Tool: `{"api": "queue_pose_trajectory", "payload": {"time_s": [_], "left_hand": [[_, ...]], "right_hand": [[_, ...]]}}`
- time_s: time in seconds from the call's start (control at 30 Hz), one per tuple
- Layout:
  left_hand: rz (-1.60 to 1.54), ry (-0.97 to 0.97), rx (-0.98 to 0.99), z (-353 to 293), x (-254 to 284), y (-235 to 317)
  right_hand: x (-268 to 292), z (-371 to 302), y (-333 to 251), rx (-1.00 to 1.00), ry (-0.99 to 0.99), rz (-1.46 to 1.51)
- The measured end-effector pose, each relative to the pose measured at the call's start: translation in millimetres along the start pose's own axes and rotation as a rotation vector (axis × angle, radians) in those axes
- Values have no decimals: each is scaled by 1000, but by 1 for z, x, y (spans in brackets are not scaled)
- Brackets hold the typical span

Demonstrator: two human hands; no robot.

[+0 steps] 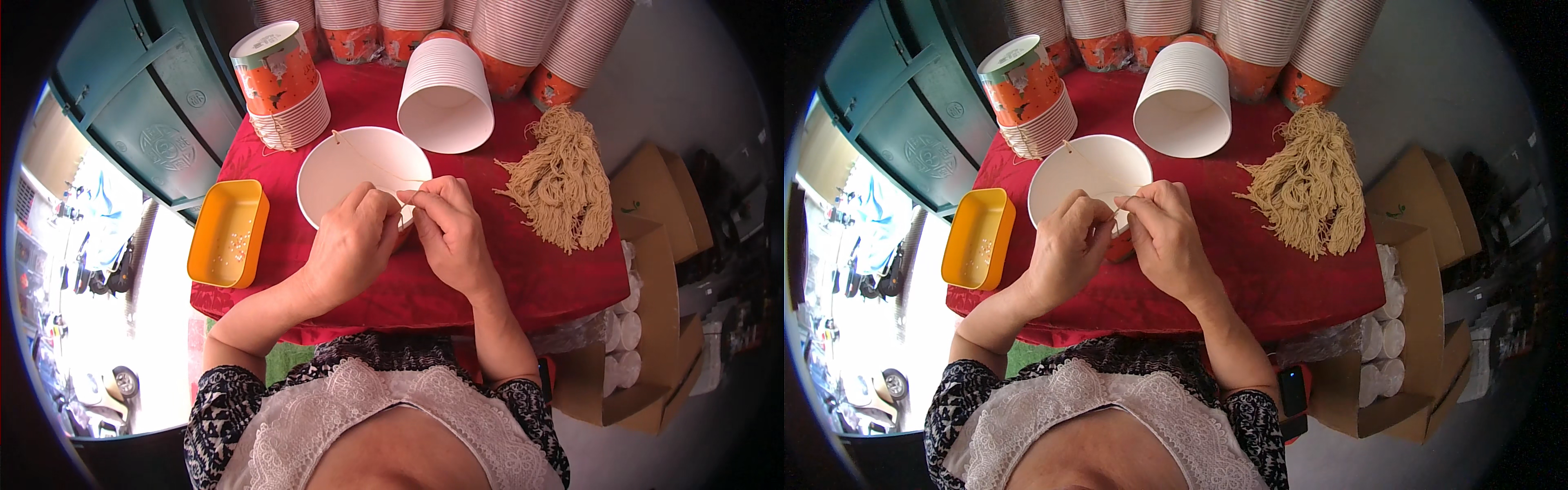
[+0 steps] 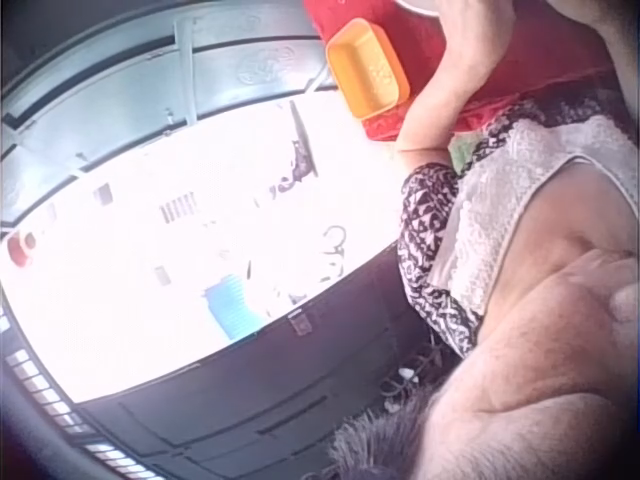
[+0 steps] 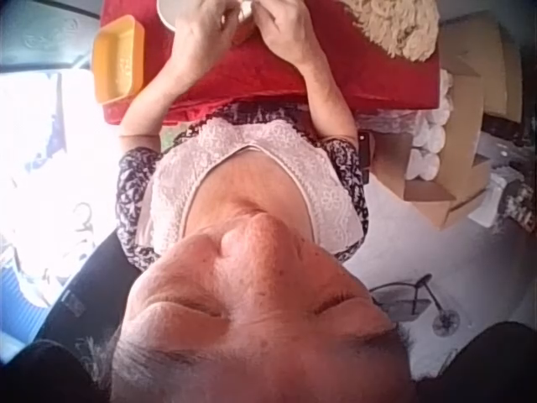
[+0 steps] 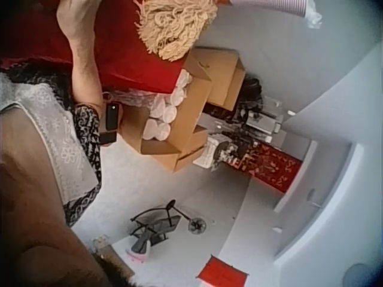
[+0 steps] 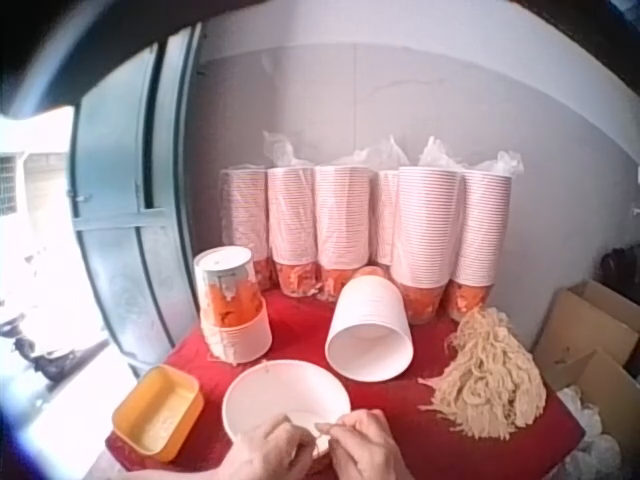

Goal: Attaching string handles to paper buckets using plastic fasteners.

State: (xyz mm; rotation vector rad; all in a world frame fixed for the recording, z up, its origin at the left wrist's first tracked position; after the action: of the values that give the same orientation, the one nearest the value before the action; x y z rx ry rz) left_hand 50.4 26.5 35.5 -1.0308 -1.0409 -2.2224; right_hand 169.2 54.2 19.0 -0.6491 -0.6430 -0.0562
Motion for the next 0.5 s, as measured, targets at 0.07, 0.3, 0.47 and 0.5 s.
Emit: {"api": "queue_pose_trajectory", "payload": {"time_s": [0.07, 0.3, 0.47, 0.5], "left_hand": [[28, 13, 11, -2, -2, -4], [-1, 24, -56, -1, -1, 0], [-67, 5, -55, -1, 0, -1], [-66, 5, -55, -1, 2, -1]], "right_hand": [[-1, 2, 0, 0, -35, 30], [0, 3, -1, -14, -77, 48], [-4, -1, 6, -46, -74, 122], [-6, -1, 6, -45, -74, 122]]}}
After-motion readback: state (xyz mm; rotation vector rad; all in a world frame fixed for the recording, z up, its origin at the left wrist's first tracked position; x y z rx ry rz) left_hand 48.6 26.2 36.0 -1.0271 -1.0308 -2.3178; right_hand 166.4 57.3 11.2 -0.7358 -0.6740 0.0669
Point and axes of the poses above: each hand's wrist, its own z-axis towards the middle knuckle, its own x-axis out of the back of the hand, y = z × x, the point moved 9 cm from there along z, towards the middle knuckle, and after that the axes turned 15 degrees about -y, right-handed, at the moved point
